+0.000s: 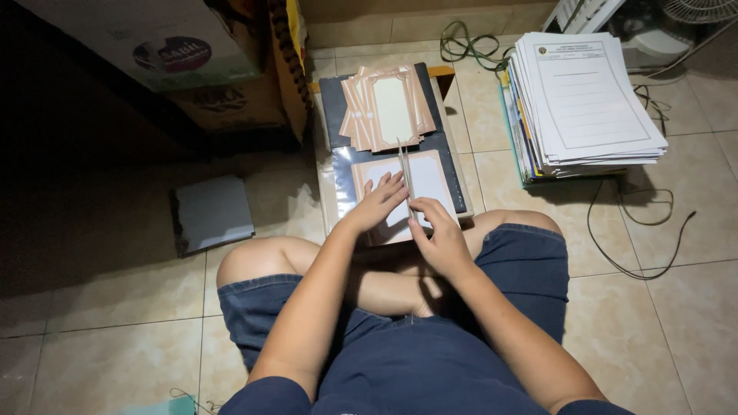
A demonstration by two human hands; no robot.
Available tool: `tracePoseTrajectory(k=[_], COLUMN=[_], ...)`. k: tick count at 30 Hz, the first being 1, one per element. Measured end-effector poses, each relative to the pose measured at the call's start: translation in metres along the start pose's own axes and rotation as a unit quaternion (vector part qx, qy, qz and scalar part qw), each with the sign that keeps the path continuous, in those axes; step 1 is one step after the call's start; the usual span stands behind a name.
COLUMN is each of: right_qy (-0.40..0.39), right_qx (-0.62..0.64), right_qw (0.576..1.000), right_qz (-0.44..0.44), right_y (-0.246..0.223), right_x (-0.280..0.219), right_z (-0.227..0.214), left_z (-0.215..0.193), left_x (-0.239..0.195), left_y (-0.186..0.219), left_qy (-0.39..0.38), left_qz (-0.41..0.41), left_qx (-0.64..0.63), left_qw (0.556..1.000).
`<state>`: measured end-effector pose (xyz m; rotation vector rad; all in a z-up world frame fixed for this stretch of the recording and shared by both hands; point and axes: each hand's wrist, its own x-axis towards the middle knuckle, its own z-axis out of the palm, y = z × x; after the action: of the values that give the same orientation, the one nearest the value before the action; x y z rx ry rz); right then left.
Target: Inserting individual sheets of paper into clear plastic sleeves at a steady pace.
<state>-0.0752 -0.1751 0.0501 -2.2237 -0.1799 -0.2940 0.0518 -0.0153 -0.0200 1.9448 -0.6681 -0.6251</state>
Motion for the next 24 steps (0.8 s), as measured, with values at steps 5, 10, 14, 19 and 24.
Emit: tracePoseTrajectory(k=[5,10,14,19,24], right_qy=[0.036,0.078,-0.028,-0.064,-0.101], right_qx=[-0.07,-0.21,-0.133,-0.087,-0.106], right_qw=[0.997,0.969,0.987,0.994,0.989], right_qz=[-0.004,-0.104,-0.085,-0.028,0.015], right_y=[0.002,0.023,0.05,0.067,0.072], right_x=[-0.003,0.0,0.006,0.007,0.004], right_z=[-0.003,0.001,0.014,0.023,0.023], left_z=[0.001,0.007,0.008,0.009,0.008], left_x=[-0.003,0.001,0.001,0.002,-0.004], left_y=[-0.002,-0.019,-0.021,-0.03,-0.027], left_qy=[0.017,0.036,0.057,0.063,0.067], left_qz=[0.006,0.027,0.02,0.023,-0.024], left_qx=[-0.021,-0.033,-0.058,-0.053,-0.034], left_qw=[1.0,0.998,0.996,0.996,0.997])
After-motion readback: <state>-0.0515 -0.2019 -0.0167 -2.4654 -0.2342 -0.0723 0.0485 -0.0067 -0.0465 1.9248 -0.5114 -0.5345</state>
